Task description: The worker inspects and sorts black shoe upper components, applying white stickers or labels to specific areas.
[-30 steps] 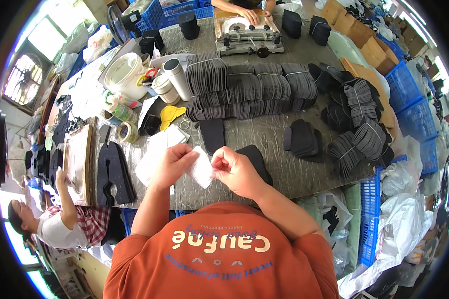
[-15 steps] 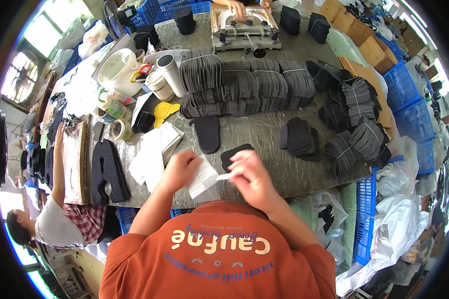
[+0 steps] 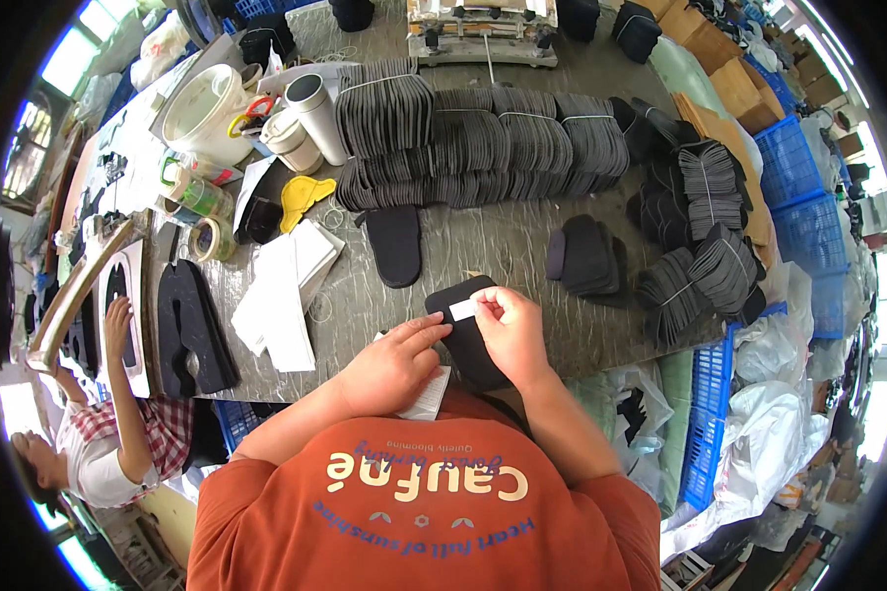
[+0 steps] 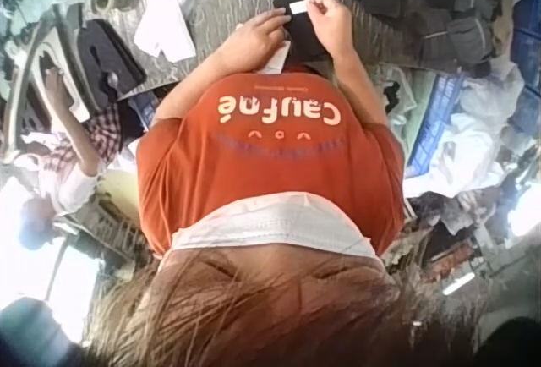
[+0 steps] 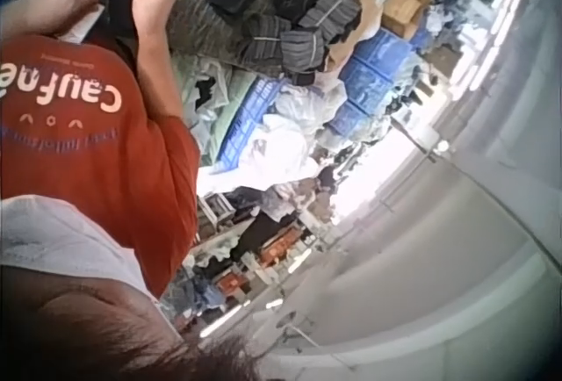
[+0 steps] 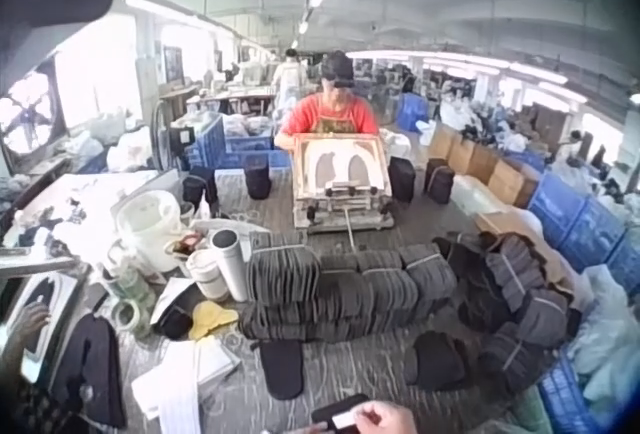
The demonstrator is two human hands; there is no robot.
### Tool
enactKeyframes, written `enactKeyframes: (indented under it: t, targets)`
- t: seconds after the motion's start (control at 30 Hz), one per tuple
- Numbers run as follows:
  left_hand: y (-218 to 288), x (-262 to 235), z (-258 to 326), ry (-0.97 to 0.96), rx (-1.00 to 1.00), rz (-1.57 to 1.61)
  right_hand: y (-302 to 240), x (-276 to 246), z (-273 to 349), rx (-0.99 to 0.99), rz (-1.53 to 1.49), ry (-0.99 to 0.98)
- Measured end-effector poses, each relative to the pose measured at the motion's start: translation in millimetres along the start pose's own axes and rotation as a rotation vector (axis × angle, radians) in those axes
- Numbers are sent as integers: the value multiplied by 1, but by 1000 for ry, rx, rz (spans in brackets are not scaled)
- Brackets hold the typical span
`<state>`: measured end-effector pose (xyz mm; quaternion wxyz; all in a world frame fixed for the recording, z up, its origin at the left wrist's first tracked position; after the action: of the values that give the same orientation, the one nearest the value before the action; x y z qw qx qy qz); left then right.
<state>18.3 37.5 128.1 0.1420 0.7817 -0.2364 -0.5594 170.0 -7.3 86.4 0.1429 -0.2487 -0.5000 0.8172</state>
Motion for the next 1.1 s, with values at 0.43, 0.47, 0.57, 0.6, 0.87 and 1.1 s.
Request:
enactKeyframes:
  t: [0.43,0.47,0.57,0.6,0.87,1.1]
  targets:
    - [-1,1,-2,5,7,36,5,1,-4,-48,31,55]
    - [-1,1,-3,5,8,36,4,1,-3,-62,61,74]
    - [-2,-1,-7,41,-10,52,2,0,-2,-77,99,114]
    - [-3,1,-8,16,-8,45,4,0,-3,-77,99,116]
    - [-1,4,-12,-30,60,-91,2,-3,-3,11,128,164]
    - [-4,8,-17,-72,48,-95,-9,1,-7,38,456,229]
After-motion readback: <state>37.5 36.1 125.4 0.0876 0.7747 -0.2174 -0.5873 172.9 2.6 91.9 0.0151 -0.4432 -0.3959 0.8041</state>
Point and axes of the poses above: each hand's wrist, its own z-axis away from the middle knuckle, its own x-axis out of the palm, y = z × x, the point moved 7 cm from there along -z, towards the middle knuckle, and after that the axes turned 15 degrees about x, right-handed, at the moved point
